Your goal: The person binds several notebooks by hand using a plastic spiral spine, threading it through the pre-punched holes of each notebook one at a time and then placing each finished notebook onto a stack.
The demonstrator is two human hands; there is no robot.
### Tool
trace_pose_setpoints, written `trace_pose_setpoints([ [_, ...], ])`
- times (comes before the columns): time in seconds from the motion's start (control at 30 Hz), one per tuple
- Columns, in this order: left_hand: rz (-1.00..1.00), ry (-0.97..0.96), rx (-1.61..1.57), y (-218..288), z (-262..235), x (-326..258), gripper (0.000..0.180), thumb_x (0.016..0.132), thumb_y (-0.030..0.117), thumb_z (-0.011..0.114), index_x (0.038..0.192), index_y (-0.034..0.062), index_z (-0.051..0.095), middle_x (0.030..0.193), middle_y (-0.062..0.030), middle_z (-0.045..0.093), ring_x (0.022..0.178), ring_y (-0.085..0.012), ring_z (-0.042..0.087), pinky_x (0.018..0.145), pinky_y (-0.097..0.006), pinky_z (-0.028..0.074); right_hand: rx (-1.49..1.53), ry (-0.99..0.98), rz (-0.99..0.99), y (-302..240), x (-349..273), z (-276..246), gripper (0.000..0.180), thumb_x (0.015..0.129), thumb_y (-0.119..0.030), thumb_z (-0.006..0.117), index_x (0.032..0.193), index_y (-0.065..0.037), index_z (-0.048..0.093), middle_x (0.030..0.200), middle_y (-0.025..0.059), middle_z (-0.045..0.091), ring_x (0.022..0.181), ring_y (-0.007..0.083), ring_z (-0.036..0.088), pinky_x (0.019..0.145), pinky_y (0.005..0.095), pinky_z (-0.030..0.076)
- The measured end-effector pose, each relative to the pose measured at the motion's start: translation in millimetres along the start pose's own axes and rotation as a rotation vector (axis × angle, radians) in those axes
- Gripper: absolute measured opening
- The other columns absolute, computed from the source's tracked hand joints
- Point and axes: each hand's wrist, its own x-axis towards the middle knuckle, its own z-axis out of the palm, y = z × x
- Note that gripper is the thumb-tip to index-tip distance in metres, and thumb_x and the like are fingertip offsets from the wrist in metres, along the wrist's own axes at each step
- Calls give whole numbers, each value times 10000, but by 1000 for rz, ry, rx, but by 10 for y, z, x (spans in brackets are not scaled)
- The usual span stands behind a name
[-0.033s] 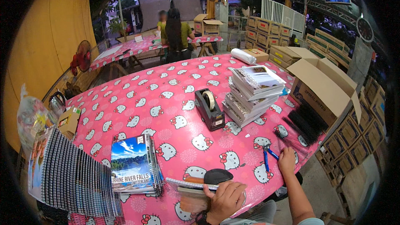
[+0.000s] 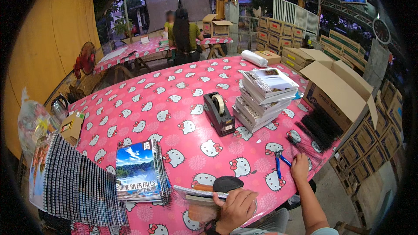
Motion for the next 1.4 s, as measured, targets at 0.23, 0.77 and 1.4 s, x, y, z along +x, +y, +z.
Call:
trace_pose_setpoints([
  [0.23, 1, 22, 0, 18, -32, 47, 128, 739, 224, 645, 865, 208, 663, 849, 61, 609, 961, -134, 549, 1003, -587, -146, 40, -21, 12, -49, 21, -24, 97, 767, -53, 497, 829, 20, 481, 861, 205, 480, 842, 380, 477, 729, 466, 393],
  [0.77, 56, 36, 38, -8, -34, 41, 167, 746, 245, 630, 910, 220, 651, 884, 84, 608, 947, -112, 558, 999, -601, -148, -5, -22, -11, 28, 13, 13, 113, 759, -41, 504, 851, 24, 504, 867, 208, 493, 833, 376, 486, 732, 457, 403],
  [1.4, 27, 150, 136, -55, 214, 80, 159, 688, 229, 660, 846, 225, 643, 817, 61, 573, 951, -129, 535, 1042, -564, -64, 354, -293, 1307, 2157, -4388, -1385, 328, 943, -142, 340, 1199, 13, 475, 1085, 118, 532, 1026, 231, 472, 905, 277, 368],
])
